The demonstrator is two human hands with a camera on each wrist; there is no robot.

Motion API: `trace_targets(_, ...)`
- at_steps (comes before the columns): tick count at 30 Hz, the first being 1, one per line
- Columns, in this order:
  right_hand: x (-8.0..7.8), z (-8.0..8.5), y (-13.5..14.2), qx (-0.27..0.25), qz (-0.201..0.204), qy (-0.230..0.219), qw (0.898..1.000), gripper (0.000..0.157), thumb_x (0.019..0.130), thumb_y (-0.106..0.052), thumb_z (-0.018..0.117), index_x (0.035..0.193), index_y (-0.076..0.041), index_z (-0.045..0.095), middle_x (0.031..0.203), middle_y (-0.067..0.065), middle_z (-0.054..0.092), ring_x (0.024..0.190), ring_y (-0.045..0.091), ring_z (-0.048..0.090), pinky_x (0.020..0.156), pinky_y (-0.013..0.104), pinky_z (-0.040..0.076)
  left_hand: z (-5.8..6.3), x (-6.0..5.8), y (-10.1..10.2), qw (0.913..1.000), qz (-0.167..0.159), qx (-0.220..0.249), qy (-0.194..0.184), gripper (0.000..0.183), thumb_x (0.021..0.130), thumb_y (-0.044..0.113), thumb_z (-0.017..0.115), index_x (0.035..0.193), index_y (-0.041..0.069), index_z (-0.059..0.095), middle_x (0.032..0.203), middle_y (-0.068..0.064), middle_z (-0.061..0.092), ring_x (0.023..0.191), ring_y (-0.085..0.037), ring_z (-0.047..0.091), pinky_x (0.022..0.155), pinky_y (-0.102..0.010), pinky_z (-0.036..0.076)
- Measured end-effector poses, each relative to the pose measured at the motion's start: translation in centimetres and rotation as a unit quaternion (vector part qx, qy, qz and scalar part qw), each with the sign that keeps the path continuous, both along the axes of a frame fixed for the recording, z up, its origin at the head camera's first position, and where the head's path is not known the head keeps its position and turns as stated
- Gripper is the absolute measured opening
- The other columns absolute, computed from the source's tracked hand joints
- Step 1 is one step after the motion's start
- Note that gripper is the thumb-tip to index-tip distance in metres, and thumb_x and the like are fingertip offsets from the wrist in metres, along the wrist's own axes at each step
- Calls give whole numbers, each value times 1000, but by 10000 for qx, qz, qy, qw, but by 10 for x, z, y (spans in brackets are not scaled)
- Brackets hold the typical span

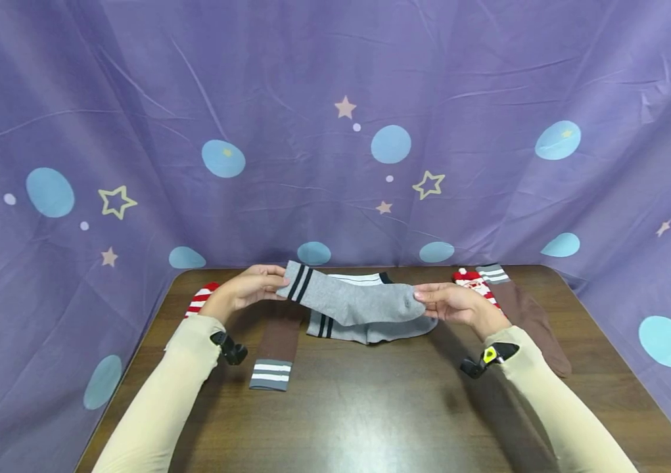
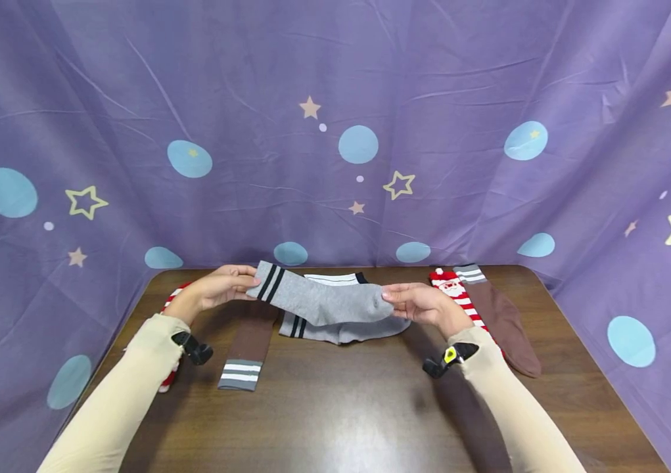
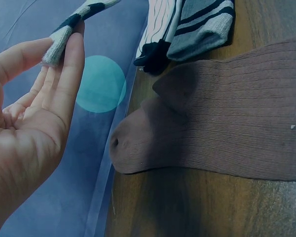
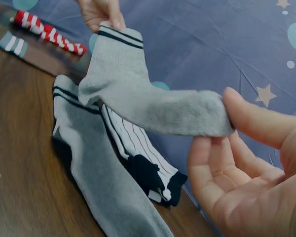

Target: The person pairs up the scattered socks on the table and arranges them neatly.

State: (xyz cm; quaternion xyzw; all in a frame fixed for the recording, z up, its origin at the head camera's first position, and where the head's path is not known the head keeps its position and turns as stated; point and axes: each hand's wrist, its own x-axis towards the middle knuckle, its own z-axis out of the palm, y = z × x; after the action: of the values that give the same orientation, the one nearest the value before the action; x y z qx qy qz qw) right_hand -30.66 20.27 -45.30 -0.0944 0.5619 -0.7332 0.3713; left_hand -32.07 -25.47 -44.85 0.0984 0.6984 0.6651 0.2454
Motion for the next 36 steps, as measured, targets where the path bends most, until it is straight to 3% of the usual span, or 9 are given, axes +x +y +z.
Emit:
trace_targets(6, 2, 4, 5, 484, -204, 26, 9986, 37, 106, 0, 42, 97, -21, 71, 92, -10, 75, 90, 4, 70, 85, 23, 54, -2, 0, 2, 10000, -66, -44, -8, 18, 102, 1, 51, 119, 2, 56, 100, 5, 72, 95, -9, 71, 108, -53, 49)
trace_targets(11, 2, 4, 9, 289, -479, -44, 9984, 39, 107, 1, 39, 94, -18, 71, 88, -8, 75, 85, 5, 71, 84, 23, 56, -3, 0, 4, 9995, -228, -206, -106, 13, 103, 1, 51, 114, 5, 57, 96, 5, 70, 92, -9, 70, 103, -47, 54)
trace_targets(22, 0, 4, 21, 90, -356, -142, 9992, 38, 109, -3, 37, 97, -18, 70, 92, -7, 75, 88, 6, 71, 86, 24, 57, -8, 3, 17, 9971, -529, -521, -184, 9, 99, 1, 56, 104, 9, 56, 87, 6, 65, 85, -8, 66, 101, -49, 54)
trace_targets(28, 2, 4, 30, 369, -444, -10, 9983, 35, 108, -3, 40, 97, -18, 70, 90, -8, 75, 86, 5, 71, 84, 23, 57, -10, 4, 24, 9958, -565, -693, -207, 11, 97, 2, 59, 99, 11, 54, 84, 5, 59, 80, -8, 62, 89, -37, 59)
trace_targets(36, 2, 0, 37, 793, -920, 141, 9925, 33, 106, -2, 44, 94, -19, 70, 86, -9, 75, 82, 3, 70, 79, 21, 56, -19, 6, 33, 9947, -705, -698, -277, 10, 96, 2, 61, 95, 11, 56, 82, 4, 58, 78, -8, 60, 85, -33, 59)
